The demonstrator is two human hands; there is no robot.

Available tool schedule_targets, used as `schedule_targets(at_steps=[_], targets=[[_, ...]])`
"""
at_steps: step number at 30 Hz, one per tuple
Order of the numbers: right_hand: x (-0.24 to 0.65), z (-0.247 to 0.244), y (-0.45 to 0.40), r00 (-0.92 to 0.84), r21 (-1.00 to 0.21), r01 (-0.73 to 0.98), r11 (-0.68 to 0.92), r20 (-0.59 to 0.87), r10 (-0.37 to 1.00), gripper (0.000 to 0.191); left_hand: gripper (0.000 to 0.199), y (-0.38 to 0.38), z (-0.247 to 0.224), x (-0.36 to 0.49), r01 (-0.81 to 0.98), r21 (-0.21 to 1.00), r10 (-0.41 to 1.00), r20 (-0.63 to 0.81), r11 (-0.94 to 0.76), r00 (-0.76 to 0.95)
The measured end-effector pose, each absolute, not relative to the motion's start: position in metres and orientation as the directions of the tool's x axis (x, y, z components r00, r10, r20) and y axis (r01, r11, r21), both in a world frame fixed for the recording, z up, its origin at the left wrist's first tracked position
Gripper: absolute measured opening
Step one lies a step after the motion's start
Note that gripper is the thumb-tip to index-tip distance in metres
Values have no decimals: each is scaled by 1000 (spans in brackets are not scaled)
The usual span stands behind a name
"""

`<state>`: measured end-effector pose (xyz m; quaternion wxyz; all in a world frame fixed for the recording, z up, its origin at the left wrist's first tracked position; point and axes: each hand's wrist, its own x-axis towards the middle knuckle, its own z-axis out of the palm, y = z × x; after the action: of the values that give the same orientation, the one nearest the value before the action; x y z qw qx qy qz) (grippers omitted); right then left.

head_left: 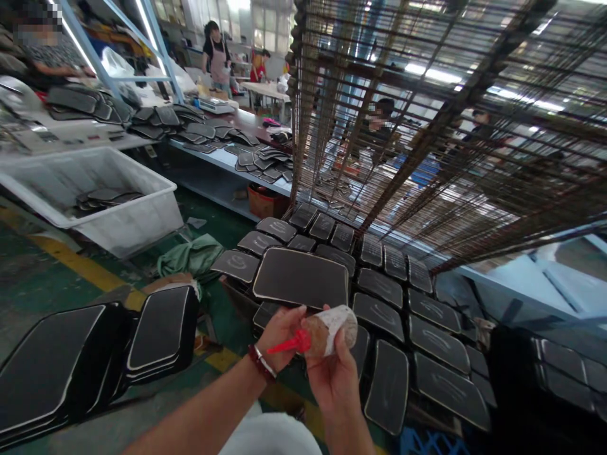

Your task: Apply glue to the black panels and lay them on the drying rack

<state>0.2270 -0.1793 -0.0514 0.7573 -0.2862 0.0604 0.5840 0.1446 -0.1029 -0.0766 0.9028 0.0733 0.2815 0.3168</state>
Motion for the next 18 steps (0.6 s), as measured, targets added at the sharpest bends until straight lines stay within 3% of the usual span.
schedule_targets(at_steps=[3,7,9,13,15,18], targets=[[246,-40,-189,260,-381,-921,84,-438,860,47,38,-101,-108,110,-523,457,677,-294,719,675],[277,-26,-200,128,-439,-893,-95,-450,884,46,21,-59,-135,43,-339,573,636,-463,746,618],[289,-22,-202,82,-462,-872,-162,-465,881,46,26,-25,-120,19,-198,630,591,-507,751,628],[299,-15,-198,25,-531,-807,-257,-466,884,49,56,32,-54,18,136,693,389,-543,708,745],[296,-11,-193,2,-561,-774,-292,-463,886,51,49,45,-24,35,287,750,318,-549,595,773],[287,-9,-184,-8,-593,-741,-315,-461,888,56,28,45,-2,64,359,803,327,-540,475,775]])
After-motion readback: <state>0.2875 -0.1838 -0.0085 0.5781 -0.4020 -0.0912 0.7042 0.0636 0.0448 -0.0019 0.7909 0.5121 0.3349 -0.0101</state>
